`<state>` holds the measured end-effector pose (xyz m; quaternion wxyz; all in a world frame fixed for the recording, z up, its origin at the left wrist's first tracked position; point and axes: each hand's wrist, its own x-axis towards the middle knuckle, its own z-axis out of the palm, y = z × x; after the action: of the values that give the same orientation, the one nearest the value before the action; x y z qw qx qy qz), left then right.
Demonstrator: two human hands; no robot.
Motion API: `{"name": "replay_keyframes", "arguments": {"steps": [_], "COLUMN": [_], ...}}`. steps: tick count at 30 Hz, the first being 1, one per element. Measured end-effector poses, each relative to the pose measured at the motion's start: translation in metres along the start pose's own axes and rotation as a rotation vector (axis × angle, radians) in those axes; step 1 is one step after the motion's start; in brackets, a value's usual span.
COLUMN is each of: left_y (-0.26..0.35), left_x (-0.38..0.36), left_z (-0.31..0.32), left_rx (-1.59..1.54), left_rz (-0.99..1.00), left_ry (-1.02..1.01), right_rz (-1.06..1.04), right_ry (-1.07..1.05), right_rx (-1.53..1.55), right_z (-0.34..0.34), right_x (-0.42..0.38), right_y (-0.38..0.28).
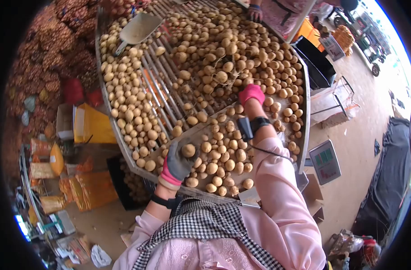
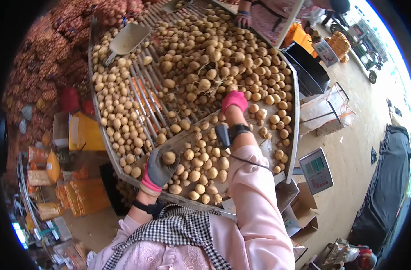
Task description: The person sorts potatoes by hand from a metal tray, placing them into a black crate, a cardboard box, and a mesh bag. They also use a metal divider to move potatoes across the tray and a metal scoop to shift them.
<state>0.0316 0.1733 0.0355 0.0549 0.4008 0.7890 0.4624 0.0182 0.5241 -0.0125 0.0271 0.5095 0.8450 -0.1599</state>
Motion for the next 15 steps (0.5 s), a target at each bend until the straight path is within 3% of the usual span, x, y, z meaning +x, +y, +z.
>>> {"name": "replay_keyframes", "arguments": {"steps": [2,4,5,6,7,8,9,10,11,12,15], "left_y": [-0.016,-0.016,-0.023,-0.036,-0.048,-0.052,-0.062,-0.061,-0.059,-0.059,-0.057], "left_x": [-0.004,-0.008,-0.013,-0.023,-0.032,-0.04,-0.053,-0.06,-0.065,-0.07,-0.083], "left_z": [-0.002,-0.012,-0.012,-0.009,-0.008,-0.013,-0.013,-0.017,-0.021,-0.026,-0.041], "left_rx": [-0.032,-0.14,-0.13,-0.76,-1.398,-1.41,-1.111,-1.342,-1.582,-1.666,-1.823], "left_rz": [-0.003,-0.037,-0.045,-0.353,-0.636,-0.648,-0.545,-0.607,-0.651,-0.678,-0.692], "left_ry": [0.033,0.028,0.061,0.101,0.141,0.089,0.059,0.099,0.134,0.147,0.212], "right_rz": [-0.135,-0.136,-0.243,-0.295,-0.253,-0.19,-0.162,-0.23,-0.17,-0.066,-0.139], "right_ry": [-0.101,-0.019,0.103,0.215,0.127,-0.154,-0.376,-0.522,-0.704,-0.748,-0.961], "right_rx": [-0.114,-0.011,0.039,0.203,0.523,1.169,1.39,1.791,1.945,2.028,2.133], "right_z": [-0.006,0.002,0.017,0.033,0.047,0.022,0.011,0.025,0.036,0.033,0.038], "right_x": [0.018,0.029,0.036,0.038,0.038,-0.008,-0.035,-0.053,-0.065,-0.086,-0.105], "right_y": [0.011,0.031,0.048,0.067,0.084,0.074,0.075,0.072,0.073,0.056,0.015]}}
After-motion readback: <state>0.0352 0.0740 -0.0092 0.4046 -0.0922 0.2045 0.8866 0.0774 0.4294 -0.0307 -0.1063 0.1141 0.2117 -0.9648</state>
